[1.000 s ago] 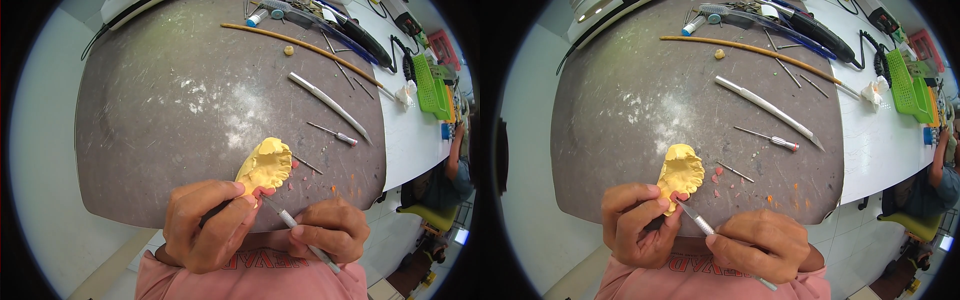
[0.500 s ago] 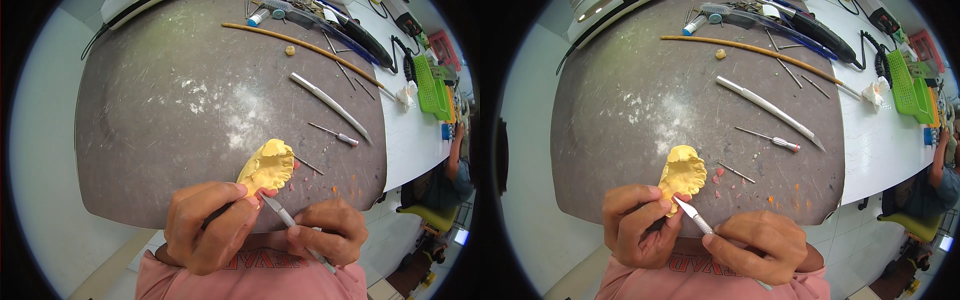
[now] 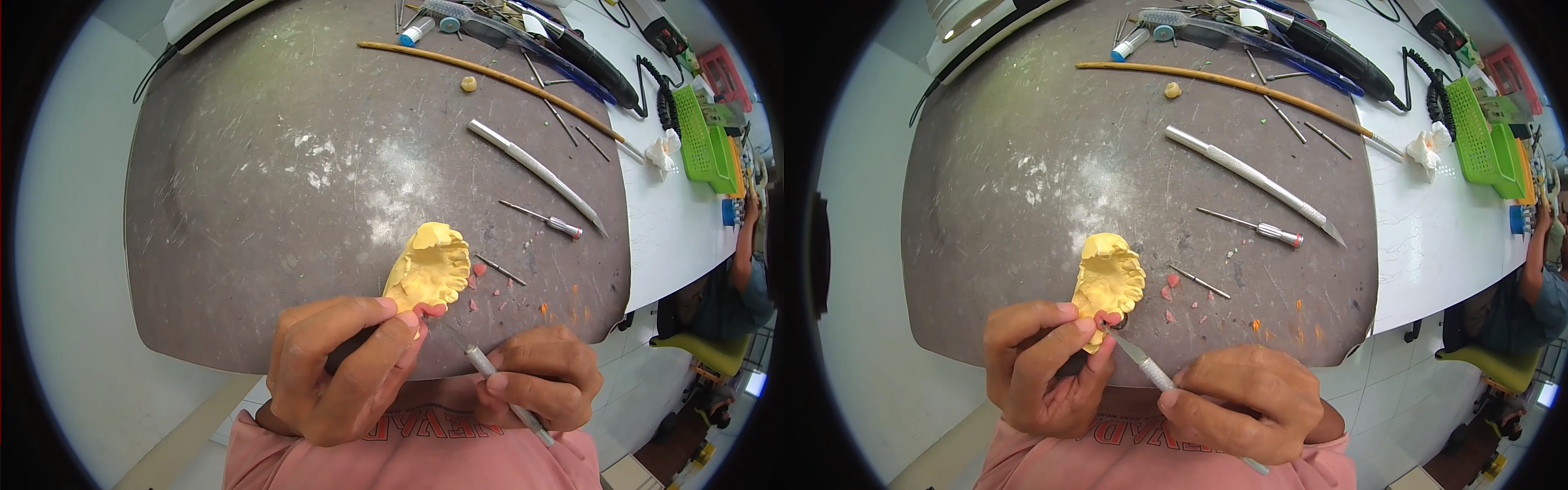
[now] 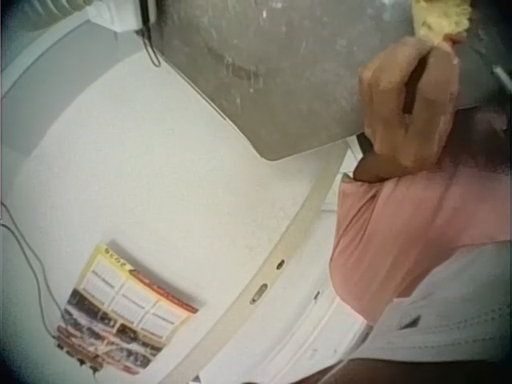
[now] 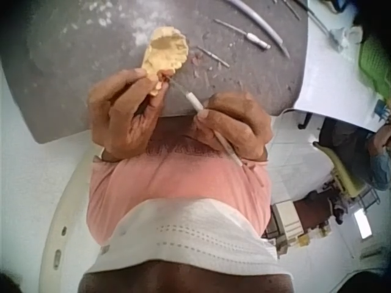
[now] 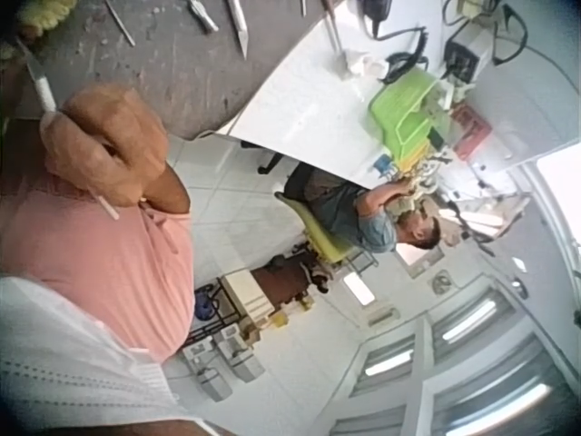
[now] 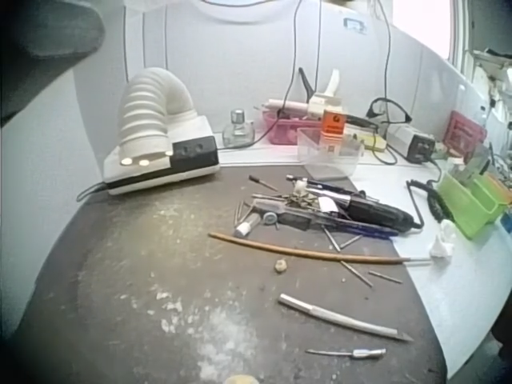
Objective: Refining and carving a yellow dental plaster mold using a small hand-held carving tool.
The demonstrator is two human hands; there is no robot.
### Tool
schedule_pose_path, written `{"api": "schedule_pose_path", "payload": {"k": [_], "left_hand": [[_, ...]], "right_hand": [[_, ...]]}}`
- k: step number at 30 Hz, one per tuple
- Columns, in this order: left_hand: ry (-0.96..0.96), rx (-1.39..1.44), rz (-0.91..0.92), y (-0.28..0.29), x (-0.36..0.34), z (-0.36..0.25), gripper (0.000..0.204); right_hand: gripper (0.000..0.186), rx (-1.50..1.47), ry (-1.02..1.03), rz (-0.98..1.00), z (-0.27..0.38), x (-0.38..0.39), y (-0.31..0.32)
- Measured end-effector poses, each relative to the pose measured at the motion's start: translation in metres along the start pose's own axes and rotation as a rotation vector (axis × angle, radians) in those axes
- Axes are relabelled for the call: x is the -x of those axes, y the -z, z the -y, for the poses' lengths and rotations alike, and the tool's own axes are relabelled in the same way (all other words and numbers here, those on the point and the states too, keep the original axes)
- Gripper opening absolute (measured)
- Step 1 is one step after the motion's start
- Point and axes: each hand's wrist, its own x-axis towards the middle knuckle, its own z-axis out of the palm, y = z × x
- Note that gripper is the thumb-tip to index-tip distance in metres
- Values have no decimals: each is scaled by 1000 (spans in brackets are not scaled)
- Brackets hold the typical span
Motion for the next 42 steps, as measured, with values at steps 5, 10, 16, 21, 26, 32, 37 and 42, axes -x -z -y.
{"api": "schedule_pose_path", "payload": {"k": [5, 10, 16, 21, 26, 32, 37, 42], "left_hand": [[3, 45, 64, 4, 4, 4, 33], [-17, 63, 106, 6, 3, 4, 33], [8, 21, 94, 6, 3, 2, 35], [-8, 37, 8, 1, 1, 0, 35], [12, 88, -28, -3, 4, 2, 36], [-12, 72, 4, 0, 2, 2, 36], [-8, 58, 16, 1, 3, 1, 36], [-14, 44, 26, 1, 2, 2, 37]], "right_hand": [[27, -10, -14, 66, 1, -8, 3], [25, -16, -33, 41, 3, -8, 2], [27, -46, -71, 9, 4, -8, 3], [28, 4, -17, 6, 3, -6, 0], [29, 32, 43, 140, 0, -11, 7], [30, 67, 70, 203, 0, -12, 7], [30, 47, 63, 177, 0, -9, 7], [29, 64, 70, 193, -2, -10, 7]]}}
